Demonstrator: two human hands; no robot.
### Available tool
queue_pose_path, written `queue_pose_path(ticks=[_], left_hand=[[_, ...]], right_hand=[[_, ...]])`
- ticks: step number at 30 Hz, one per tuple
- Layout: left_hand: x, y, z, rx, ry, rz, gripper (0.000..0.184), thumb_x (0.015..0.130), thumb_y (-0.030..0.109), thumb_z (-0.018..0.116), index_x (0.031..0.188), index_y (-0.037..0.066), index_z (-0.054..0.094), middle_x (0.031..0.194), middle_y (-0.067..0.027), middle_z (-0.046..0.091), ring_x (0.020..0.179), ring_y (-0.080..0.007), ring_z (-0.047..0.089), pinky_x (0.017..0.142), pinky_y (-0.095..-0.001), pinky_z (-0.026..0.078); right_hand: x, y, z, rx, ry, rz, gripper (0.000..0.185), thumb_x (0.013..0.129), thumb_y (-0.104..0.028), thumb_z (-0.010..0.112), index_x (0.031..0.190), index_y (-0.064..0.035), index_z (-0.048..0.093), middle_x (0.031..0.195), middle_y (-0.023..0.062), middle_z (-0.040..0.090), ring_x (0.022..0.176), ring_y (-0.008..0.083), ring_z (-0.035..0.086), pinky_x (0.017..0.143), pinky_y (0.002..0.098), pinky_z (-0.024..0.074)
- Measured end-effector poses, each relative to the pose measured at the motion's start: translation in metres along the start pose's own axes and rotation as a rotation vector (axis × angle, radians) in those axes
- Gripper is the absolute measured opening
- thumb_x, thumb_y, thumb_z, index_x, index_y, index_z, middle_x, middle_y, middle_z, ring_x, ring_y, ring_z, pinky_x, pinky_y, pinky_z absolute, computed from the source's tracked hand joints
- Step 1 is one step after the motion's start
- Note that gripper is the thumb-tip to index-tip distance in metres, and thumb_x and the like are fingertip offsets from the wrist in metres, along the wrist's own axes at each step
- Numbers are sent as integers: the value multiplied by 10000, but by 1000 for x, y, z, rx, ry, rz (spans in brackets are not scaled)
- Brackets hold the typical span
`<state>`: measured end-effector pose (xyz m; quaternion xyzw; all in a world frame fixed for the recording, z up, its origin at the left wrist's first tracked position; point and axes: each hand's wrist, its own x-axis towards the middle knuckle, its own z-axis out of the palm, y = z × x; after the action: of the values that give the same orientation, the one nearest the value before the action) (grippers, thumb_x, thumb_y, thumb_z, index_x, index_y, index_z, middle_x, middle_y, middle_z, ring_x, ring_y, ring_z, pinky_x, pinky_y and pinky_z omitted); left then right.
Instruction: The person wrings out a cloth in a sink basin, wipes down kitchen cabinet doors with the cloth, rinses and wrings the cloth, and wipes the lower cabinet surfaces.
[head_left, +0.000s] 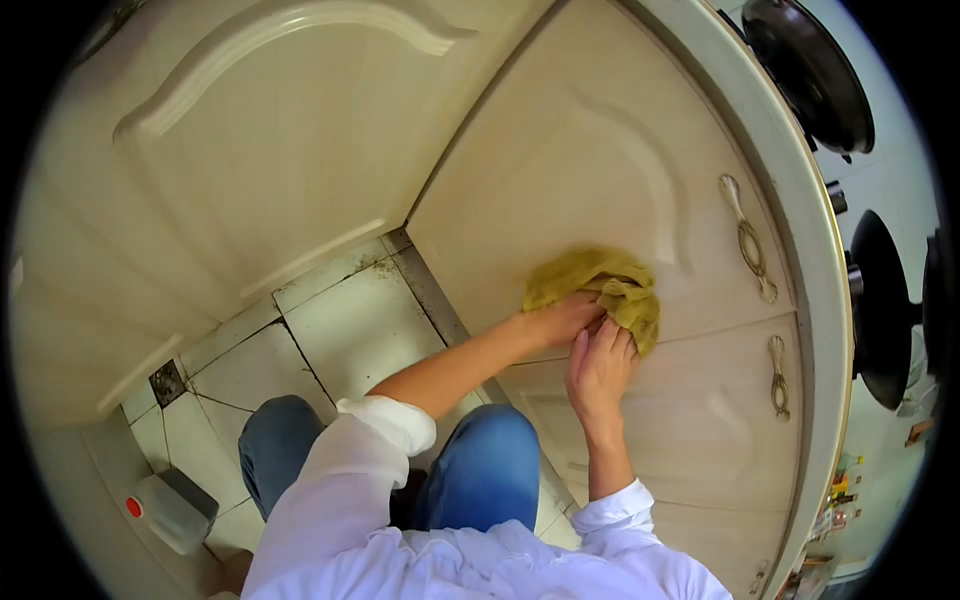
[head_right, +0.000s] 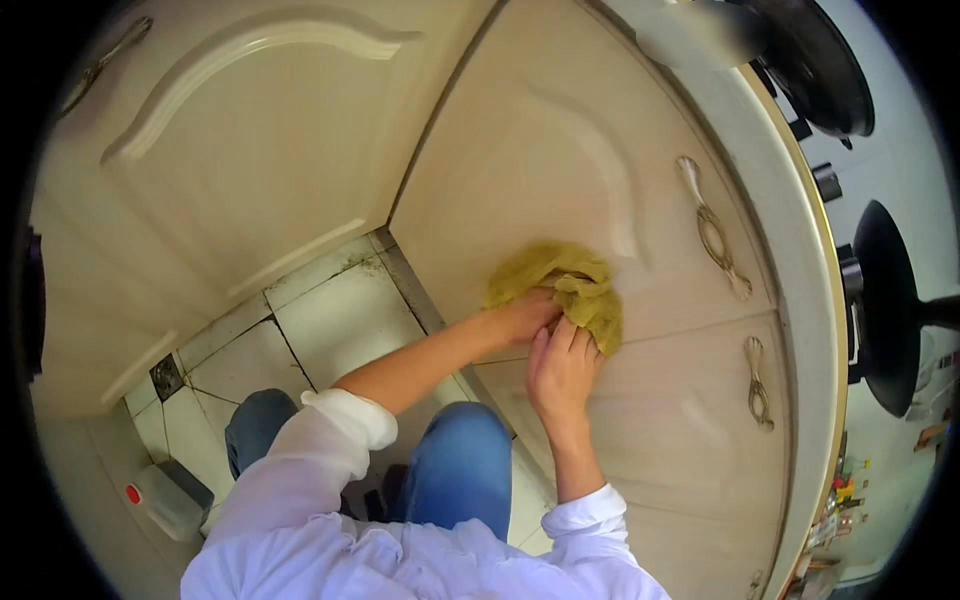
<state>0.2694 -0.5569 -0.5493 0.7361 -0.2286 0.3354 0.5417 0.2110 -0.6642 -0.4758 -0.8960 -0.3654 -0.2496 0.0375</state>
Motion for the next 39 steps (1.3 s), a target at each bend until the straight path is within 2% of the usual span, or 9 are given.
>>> queue_pose_path(ticks=[4,12,17,23,25,27,31,33,39], left_hand=[[59,0,-89,205,-226,-24,379,835,237,521,1174,72,562,1197,-126,570,1124,-338,499,974,-469,365],[-19,-95,-88,365,484,-116,381,838,273,544,1156,64,545,1180,-140,567,1089,-334,508,921,-433,380],[-160,-207,-15,-612,921,-262,431,866,306,531,1224,70,487,1247,-115,489,1127,-348,449,997,-450,306],[-157,-156,-38,339,620,-320,420,895,329,494,1213,56,487,1186,-119,502,1085,-299,480,977,-406,342],[-106,-113,-38,-370,714,-53,386,884,336,498,1130,40,528,1099,-126,531,1022,-288,493,932,-406,366],[-33,-62,-53,-223,650,79,349,831,359,517,993,54,569,1004,-124,547,975,-296,467,866,-451,365],[47,26,-44,363,553,251,523,817,330,531,1289,112,486,1357,-114,428,1336,-403,274,1091,-593,158],[44,4,-29,488,479,211,543,818,338,534,1314,126,469,1388,-112,400,1357,-390,251,1093,-589,151],[-46,-76,-26,352,535,-164,514,789,366,601,1233,121,520,1271,-115,488,1249,-349,372,998,-582,259]], right_hand=[[59,-24,2,14,26,-24,556,865,-141,546,1343,49,336,1193,230,476,1100,431,433,954,517,297],[93,-64,88,-16,43,-216,475,835,-188,553,1259,2,456,1117,175,562,987,350,541,825,471,401],[36,-74,230,44,-163,-486,481,814,-235,572,1233,-6,510,1040,162,621,931,326,582,791,431,435],[29,-78,205,78,-184,-492,466,854,-291,555,1210,8,528,1036,174,627,949,303,592,817,398,445],[46,-76,153,60,-245,-277,498,868,-335,574,1203,30,523,1050,189,620,964,330,584,845,418,439],[61,-54,100,18,50,-244,520,876,-333,585,1216,52,502,1078,207,605,1002,356,565,875,435,430],[73,-30,6,236,294,-136,529,911,-299,567,1265,80,462,1226,274,517,1109,430,497,961,472,384],[63,-25,12,-309,434,-201,526,907,-287,571,1266,78,451,1206,263,511,1090,420,494,944,459,385],[27,-34,75,123,-248,-224,665,835,-350,651,1329,22,405,1224,229,499,1115,406,471,909,467,380]])
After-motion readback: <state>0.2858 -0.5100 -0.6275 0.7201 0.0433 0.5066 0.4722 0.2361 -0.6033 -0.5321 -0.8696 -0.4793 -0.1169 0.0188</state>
